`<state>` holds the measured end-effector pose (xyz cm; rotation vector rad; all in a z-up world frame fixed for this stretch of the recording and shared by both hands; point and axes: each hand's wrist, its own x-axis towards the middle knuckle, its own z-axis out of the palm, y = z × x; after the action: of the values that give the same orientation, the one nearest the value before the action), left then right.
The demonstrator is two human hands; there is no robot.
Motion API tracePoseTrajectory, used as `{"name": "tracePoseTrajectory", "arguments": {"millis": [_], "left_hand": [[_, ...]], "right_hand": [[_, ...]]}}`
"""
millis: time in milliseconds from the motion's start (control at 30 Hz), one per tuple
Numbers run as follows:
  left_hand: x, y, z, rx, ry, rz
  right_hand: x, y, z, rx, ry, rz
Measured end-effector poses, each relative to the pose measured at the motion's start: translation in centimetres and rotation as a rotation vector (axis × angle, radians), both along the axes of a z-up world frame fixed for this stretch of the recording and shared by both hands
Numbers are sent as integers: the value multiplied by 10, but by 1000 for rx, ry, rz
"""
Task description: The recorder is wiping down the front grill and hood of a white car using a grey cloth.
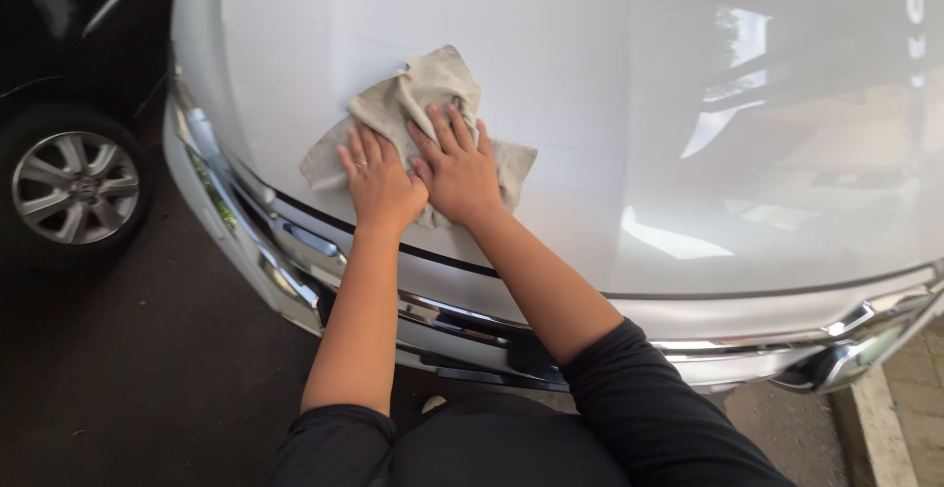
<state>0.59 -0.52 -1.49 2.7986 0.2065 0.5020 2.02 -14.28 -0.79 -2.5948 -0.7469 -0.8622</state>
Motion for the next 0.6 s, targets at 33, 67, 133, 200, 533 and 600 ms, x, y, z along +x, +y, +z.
{"name": "tracePoseTrajectory", "arguments": {"millis": [33, 67, 133, 200, 533, 600], "left_hand": [[0, -8, -10, -1, 1, -5], [0, -17, -19, -33, -110, -58], [-6, -42, -23, -70, -219, -110], [-22, -71, -13, -125, -264, -109], [-42, -256, -12, -39, -278, -217], [-48, -300, -6, -48, -246, -304]], "right_hand": [[-6, -12, 3, -1, 1, -5], [-11, -24, 7, 25, 16, -58], [-21, -51, 11, 46, 32, -112], [-31, -79, 9, 61, 21, -122], [-68, -256, -15, 73, -40, -241], [-74, -300, -26, 106, -63, -311]]}}
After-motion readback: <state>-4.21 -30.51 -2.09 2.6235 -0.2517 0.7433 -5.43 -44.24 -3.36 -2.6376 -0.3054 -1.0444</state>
